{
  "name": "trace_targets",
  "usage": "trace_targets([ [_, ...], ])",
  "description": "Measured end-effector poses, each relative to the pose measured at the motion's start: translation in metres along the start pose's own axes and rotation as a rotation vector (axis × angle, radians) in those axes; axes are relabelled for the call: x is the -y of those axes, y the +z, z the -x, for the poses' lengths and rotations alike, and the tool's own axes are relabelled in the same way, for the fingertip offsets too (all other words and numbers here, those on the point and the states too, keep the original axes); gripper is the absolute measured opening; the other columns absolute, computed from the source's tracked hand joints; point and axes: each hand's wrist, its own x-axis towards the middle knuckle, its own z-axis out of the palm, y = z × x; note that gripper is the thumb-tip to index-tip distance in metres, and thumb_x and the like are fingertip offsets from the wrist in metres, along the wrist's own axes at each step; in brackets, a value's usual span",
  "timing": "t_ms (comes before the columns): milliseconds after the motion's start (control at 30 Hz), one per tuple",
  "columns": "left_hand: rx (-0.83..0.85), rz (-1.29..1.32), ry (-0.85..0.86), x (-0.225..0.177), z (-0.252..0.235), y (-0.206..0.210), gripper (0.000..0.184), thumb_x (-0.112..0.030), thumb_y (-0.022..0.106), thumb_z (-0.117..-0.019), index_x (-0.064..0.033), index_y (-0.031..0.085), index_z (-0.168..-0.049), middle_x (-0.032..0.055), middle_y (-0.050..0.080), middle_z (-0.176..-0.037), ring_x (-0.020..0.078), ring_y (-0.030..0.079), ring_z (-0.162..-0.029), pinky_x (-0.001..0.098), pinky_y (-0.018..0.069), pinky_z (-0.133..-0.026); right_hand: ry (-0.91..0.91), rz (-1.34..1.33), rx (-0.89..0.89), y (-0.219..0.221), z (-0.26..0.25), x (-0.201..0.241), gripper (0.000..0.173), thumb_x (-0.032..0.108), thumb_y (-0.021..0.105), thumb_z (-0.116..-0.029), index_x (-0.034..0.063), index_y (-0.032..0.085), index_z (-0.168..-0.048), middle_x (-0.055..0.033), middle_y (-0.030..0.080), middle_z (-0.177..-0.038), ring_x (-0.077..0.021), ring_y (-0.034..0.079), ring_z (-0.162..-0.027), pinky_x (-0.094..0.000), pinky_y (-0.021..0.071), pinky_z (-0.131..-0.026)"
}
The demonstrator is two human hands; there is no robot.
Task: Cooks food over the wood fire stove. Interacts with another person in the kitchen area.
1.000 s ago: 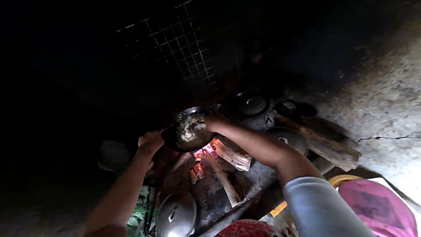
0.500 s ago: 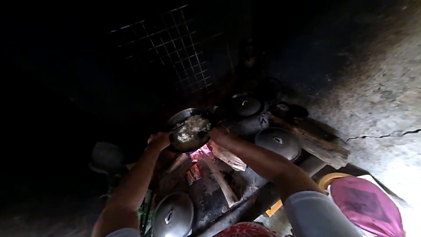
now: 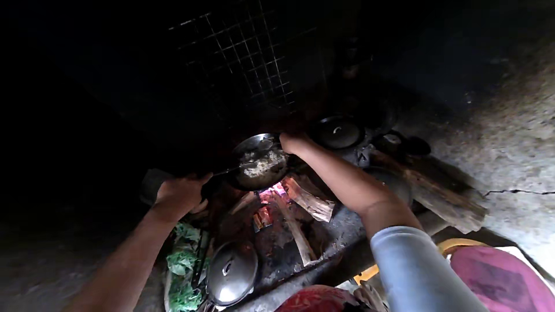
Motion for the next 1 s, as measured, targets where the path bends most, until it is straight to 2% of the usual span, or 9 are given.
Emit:
trace_targets([
  [67, 0.027, -0.03, 0.051, -0.002, 0.017, -0.003, 0.062, -0.043, 0.063, -0.1006, -0.0404, 0.039, -0.158, 0.0191, 0.06, -0.14, 0.0437, 0.065, -0.117, 0.063, 0.0544, -0.087, 0.019, -0.061, -0.071, 0.008, -0.02, -0.002, 0.037, 0.014, 0.066, -0.0963, -0.0045, 0.063, -0.128, -0.0281, 0.06, -0.136, -0.0464, 0.056, -0.129, -0.0691, 0.047, -0.101],
  [233, -0.016, -0.07, 0.165, -0.024, 0.031, 0.03, 0.053, -0.017, 0.056, -0.1044, -0.0261, 0.047, -0.156, 0.0236, 0.064, -0.129, 0.0454, 0.065, -0.114, 0.061, 0.0558, -0.087, 0.035, -0.097, -0.115, 0.059, -0.05, -0.004, 0.038, 0.011, 0.045, -0.107, -0.007, 0.056, -0.138, -0.0281, 0.051, -0.148, -0.047, 0.05, -0.137, -0.0658, 0.045, -0.106],
  [367, -0.016, 0.033, 0.079, -0.068, 0.021, 0.062, 0.055, -0.005, 0.049, -0.1036, -0.0166, 0.042, -0.157, 0.0243, 0.059, -0.138, 0.0453, 0.061, -0.123, 0.0594, 0.0544, -0.094, 0.026, -0.151, -0.009, 0.079, -0.052, 0.006, 0.037, 0.015, 0.051, -0.1051, -0.0037, 0.061, -0.135, -0.0257, 0.059, -0.141, -0.0451, 0.056, -0.131, -0.0676, 0.0465, -0.102],
  [500, 0.07, 0.135, -0.064, -0.106, -0.011, 0.065, 0.061, -0.005, 0.048, -0.1032, -0.0191, 0.035, -0.161, 0.0238, 0.057, -0.143, 0.0473, 0.062, -0.121, 0.0631, 0.0545, -0.091, -0.016, -0.138, 0.057, 0.079, -0.061, 0.01, 0.039, 0.022, 0.053, -0.1043, 0.0068, 0.061, -0.139, -0.0224, 0.061, -0.14, -0.0439, 0.057, -0.13, -0.0691, 0.0467, -0.101],
  [633, 0.128, 0.235, -0.137, -0.138, -0.049, 0.059, 0.054, -0.018, 0.054, -0.1037, -0.0127, 0.042, -0.157, 0.0241, 0.063, -0.134, 0.0455, 0.065, -0.117, 0.0625, 0.0546, -0.09, 0.02, -0.088, 0.104, 0.072, -0.05, 0.016, 0.033, 0.016, 0.056, -0.1019, 0.0019, 0.065, -0.13, -0.0221, 0.062, -0.139, -0.0424, 0.059, -0.129, -0.0679, 0.0476, -0.1],
  [733, 0.151, 0.466, -0.128, -0.127, -0.072, 0.055, 0.048, -0.028, 0.06, -0.1017, -0.0129, 0.055, -0.147, 0.0222, 0.062, -0.138, 0.0431, 0.06, -0.126, 0.0648, 0.0501, -0.098, 0.037, -0.096, 0.104, 0.068, -0.049, 0.012, 0.035, 0.015, 0.051, -0.1047, -0.0002, 0.062, -0.134, -0.0234, 0.059, -0.142, -0.0423, 0.056, -0.132, -0.0662, 0.0464, -0.104],
  [833, 0.124, 0.646, -0.052, -0.093, -0.084, 0.063, 0.041, -0.022, 0.061, -0.1023, -0.0155, 0.061, -0.143, 0.0209, 0.062, -0.139, 0.0444, 0.058, -0.129, 0.0694, 0.044, -0.103, 0.025, -0.069, 0.07, 0.064, -0.05, 0.008, 0.033, 0.014, 0.055, -0.103, -0.0016, 0.064, -0.131, -0.0247, 0.06, -0.139, -0.0432, 0.057, -0.131, -0.0665, 0.047, -0.102],
  [900, 0.112, 0.588, -0.074, -0.074, -0.074, 0.051, 0.044, -0.021, 0.059, -0.1026, -0.0272, 0.059, -0.146, 0.0154, 0.063, -0.14, 0.0418, 0.059, -0.128, 0.0696, 0.0459, -0.1, 0.027, -0.059, 0.028, 0.059, -0.055, 0.004, 0.031, 0.017, 0.058, -0.101, -0.0021, 0.067, -0.124, -0.0255, 0.063, -0.135, -0.0446, 0.059, -0.128, -0.069, 0.0478, -0.099],
  [1000, 0.07, 0.429, -0.092, -0.051, -0.041, 0.021, 0.055, -0.013, 0.061, -0.0984, -0.0348, 0.055, -0.149, 0.0153, 0.066, -0.135, 0.0432, 0.063, -0.12, 0.0704, 0.05, -0.091, 0.05, -0.054, 0.008, 0.047, -0.052, -0.002, 0.03, 0.015, 0.059, -0.1005, -0.0029, 0.067, -0.123, -0.0265, 0.062, -0.134, -0.0456, 0.058, -0.127, -0.0696, 0.0475, -0.099],
])
